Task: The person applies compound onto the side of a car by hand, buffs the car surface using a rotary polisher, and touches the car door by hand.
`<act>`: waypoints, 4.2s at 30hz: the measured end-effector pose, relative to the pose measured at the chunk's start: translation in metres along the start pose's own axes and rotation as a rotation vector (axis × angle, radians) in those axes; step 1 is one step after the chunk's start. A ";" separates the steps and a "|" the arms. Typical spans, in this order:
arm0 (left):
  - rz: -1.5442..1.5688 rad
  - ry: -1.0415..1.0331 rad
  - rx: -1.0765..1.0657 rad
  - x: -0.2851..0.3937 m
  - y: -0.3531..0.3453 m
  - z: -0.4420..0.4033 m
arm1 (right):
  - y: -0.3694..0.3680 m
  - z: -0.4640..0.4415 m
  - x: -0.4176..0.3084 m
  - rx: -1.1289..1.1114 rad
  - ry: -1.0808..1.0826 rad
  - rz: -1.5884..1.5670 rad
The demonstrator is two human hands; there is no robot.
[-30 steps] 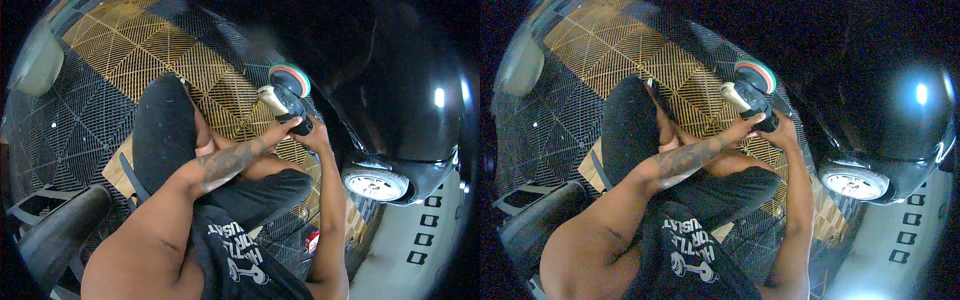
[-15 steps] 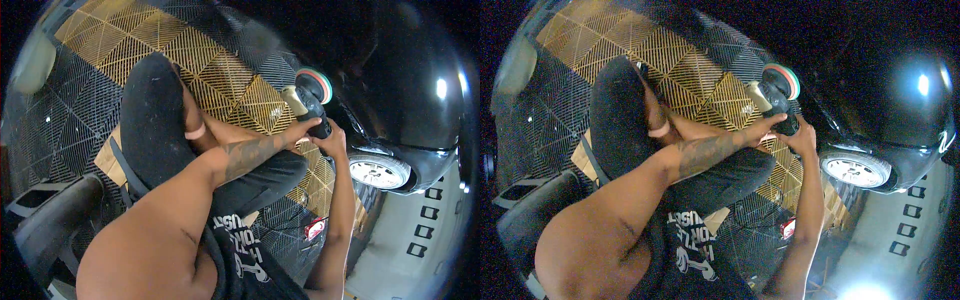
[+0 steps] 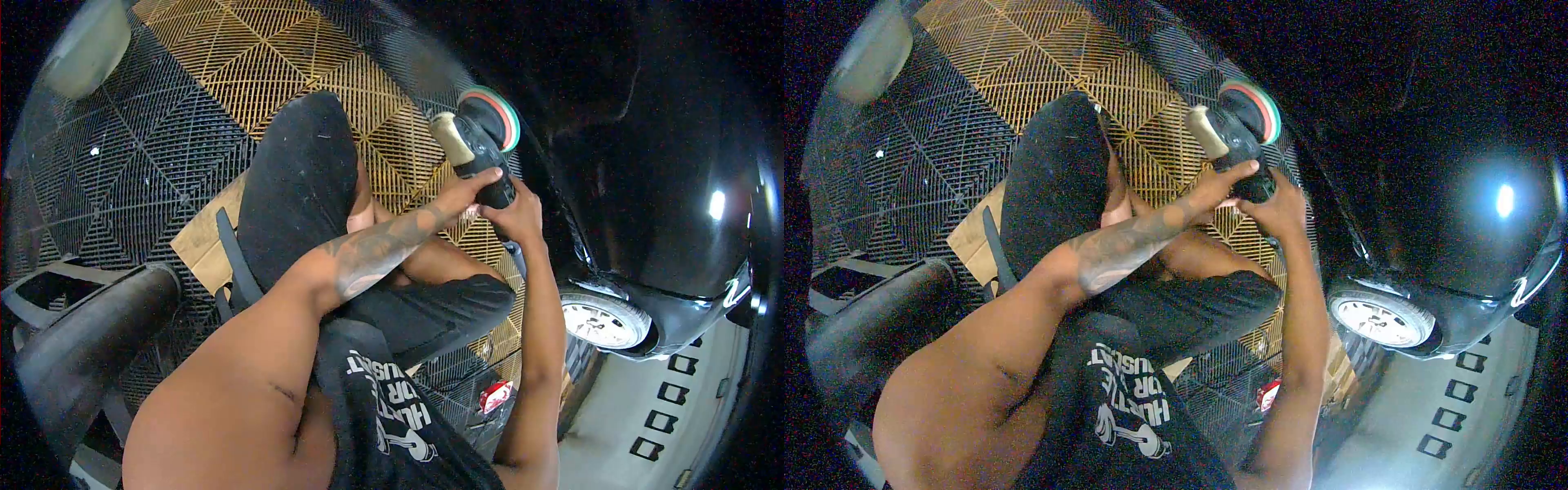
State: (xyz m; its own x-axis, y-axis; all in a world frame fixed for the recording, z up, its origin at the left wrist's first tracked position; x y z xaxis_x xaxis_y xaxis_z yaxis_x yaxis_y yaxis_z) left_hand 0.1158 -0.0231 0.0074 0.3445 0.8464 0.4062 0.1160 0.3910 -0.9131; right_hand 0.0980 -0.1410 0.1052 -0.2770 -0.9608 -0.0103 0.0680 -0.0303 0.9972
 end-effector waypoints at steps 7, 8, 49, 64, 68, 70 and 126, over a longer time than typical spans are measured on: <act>-0.130 -0.149 0.172 0.063 0.026 -0.007 | 0.014 -0.019 -0.080 0.017 0.099 -0.020; -0.148 -0.132 0.211 0.064 0.028 -0.009 | 0.018 -0.019 -0.083 0.019 0.132 -0.032; -0.054 -0.463 0.514 0.199 0.030 -0.010 | 0.023 -0.063 -0.207 -0.089 0.287 -0.304; -0.177 -0.894 0.819 0.263 0.085 -0.043 | -0.019 -0.116 -0.301 0.020 0.439 -0.331; -0.236 -0.936 0.867 0.270 0.085 -0.032 | -0.007 -0.100 -0.318 -0.190 0.419 -0.484; -0.246 -1.014 0.791 0.277 0.081 -0.029 | 0.003 -0.089 -0.325 -0.089 0.438 -0.560; -0.088 -0.806 0.859 0.269 0.102 -0.048 | -0.024 -0.109 -0.326 -0.168 0.331 -0.388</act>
State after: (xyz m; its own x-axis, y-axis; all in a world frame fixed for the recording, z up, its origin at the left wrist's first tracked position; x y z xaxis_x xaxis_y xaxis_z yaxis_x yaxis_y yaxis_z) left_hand 0.2651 0.2272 0.0220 -0.3570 0.6680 0.6529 -0.6607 0.3136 -0.6821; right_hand 0.2911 0.1429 0.0770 0.0033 -0.9050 -0.4255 0.1810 -0.4179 0.8903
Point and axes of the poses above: each hand's wrist, its own z-axis away from the middle knuckle, its own y-axis out of the back of the hand, x = y × z, the point moved 3 cm from there along -z, towards the middle knuckle, and after that the axes turned 13 degrees about -y, right-handed, at the moved point
